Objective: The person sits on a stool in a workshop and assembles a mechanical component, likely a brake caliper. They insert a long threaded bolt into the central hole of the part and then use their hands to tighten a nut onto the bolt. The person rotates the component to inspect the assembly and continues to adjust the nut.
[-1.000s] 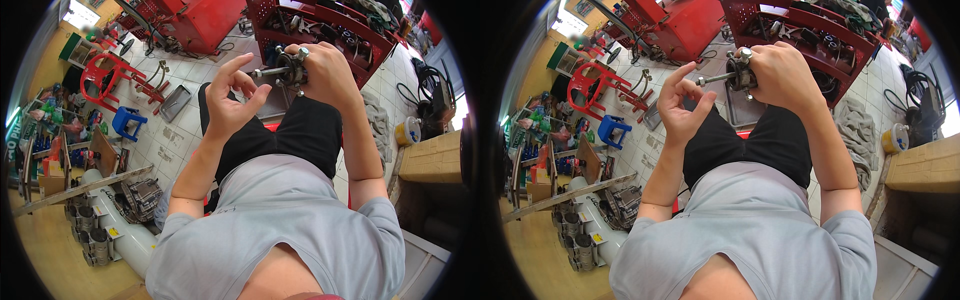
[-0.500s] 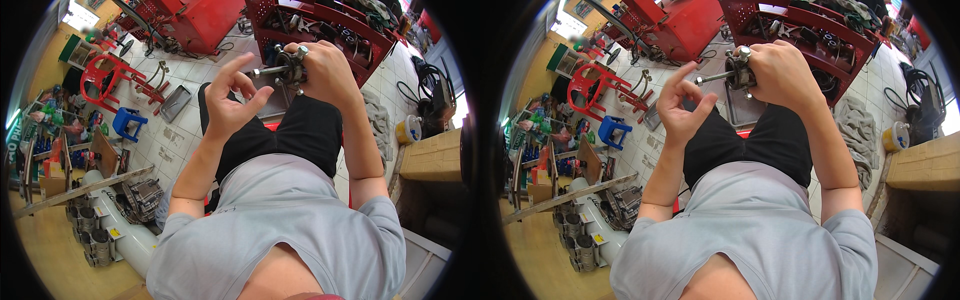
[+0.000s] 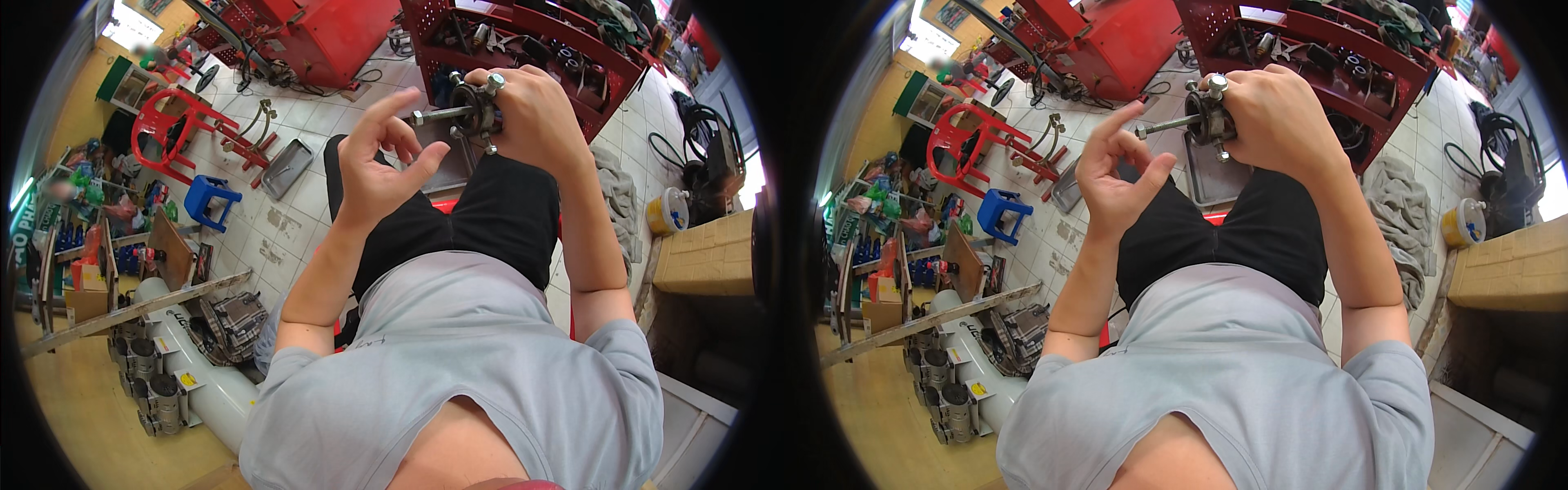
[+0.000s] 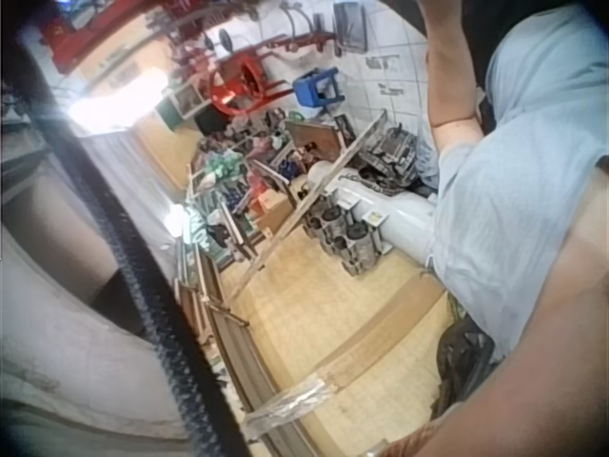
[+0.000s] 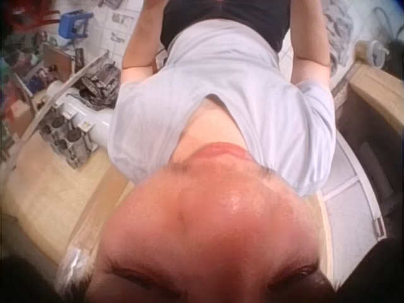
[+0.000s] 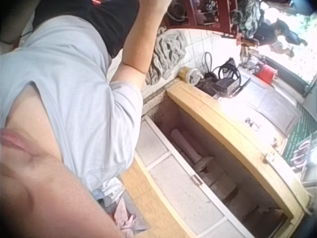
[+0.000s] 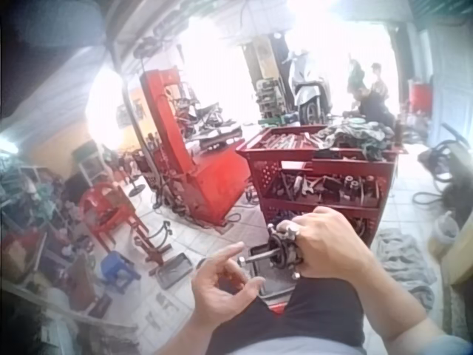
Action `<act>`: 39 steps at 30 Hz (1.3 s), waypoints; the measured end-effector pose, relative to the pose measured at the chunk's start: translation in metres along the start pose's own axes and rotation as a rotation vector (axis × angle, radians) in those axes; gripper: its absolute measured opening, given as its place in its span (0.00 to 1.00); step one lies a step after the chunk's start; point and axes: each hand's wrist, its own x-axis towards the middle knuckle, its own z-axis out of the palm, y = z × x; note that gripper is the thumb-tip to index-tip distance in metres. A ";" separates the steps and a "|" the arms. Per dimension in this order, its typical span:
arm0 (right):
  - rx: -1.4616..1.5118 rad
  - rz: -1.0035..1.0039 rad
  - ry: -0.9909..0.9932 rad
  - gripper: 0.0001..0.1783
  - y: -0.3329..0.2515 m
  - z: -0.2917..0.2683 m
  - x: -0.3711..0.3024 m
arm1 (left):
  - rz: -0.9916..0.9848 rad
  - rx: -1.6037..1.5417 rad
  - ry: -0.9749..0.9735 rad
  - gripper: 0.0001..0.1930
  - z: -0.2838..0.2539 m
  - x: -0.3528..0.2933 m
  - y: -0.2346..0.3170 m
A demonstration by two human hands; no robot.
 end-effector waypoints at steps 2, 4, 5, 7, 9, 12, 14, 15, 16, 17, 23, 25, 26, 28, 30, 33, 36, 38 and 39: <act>0.002 -0.005 0.008 0.26 0.001 0.000 -0.001 | -0.012 0.081 -0.017 0.15 -0.001 -0.002 -0.001; -0.009 -0.007 -0.001 0.26 0.004 0.001 0.000 | -0.011 0.114 -0.054 0.15 -0.005 -0.005 -0.005; -0.011 -0.005 -0.003 0.26 0.004 0.001 0.000 | -0.005 0.105 -0.083 0.15 -0.008 -0.007 -0.008; -0.018 -0.001 -0.007 0.26 0.003 -0.001 0.000 | 0.003 0.104 -0.067 0.14 -0.008 -0.007 -0.009; -0.004 -0.003 -0.006 0.26 0.003 0.000 0.000 | 0.006 0.119 0.023 0.14 -0.003 -0.006 -0.007; -0.004 -0.008 0.007 0.26 0.003 0.001 0.000 | -0.040 -0.037 0.088 0.13 0.001 0.000 -0.002; -0.012 -0.008 0.006 0.26 0.003 0.001 0.000 | -0.028 -0.020 0.037 0.13 0.001 0.000 -0.001; -0.017 -0.005 0.000 0.26 0.003 0.000 0.000 | -0.023 -0.010 0.012 0.13 0.001 -0.001 -0.001; -0.022 -0.002 -0.006 0.26 0.003 0.000 0.000 | -0.018 0.031 -0.003 0.13 0.000 -0.001 -0.001; -0.014 -0.004 -0.005 0.26 0.004 -0.001 0.000 | -0.014 0.072 -0.019 0.13 0.000 -0.002 -0.002; -0.012 0.000 -0.014 0.25 0.004 -0.001 0.000 | -0.010 0.110 -0.009 0.12 -0.003 -0.006 -0.006; -0.001 0.002 -0.019 0.25 0.003 -0.001 0.000 | -0.012 0.049 0.047 0.12 0.001 -0.004 -0.005; 0.003 0.004 -0.011 0.24 0.002 -0.001 0.001 | -0.015 -0.001 0.067 0.12 0.003 -0.002 -0.004; 0.011 0.007 0.004 0.21 0.001 -0.001 0.001 | -0.024 -0.017 0.062 0.12 0.003 0.000 -0.001; 0.016 0.009 0.006 0.20 0.001 -0.001 0.001 | -0.035 0.053 0.013 0.12 0.001 0.000 0.003; 0.000 0.005 0.004 0.23 0.002 -0.003 0.001 | -0.023 0.116 -0.080 0.13 -0.007 -0.006 -0.004; 0.008 0.004 0.001 0.25 0.003 -0.002 0.000 | 0.016 0.086 -0.082 0.13 -0.011 -0.009 -0.009; 0.012 0.002 -0.002 0.25 0.003 -0.001 0.000 | -0.017 -0.010 0.050 0.12 -0.004 -0.006 -0.007; 0.008 0.000 -0.005 0.25 0.003 0.000 0.000 | -0.034 -0.058 0.116 0.12 -0.001 -0.004 -0.005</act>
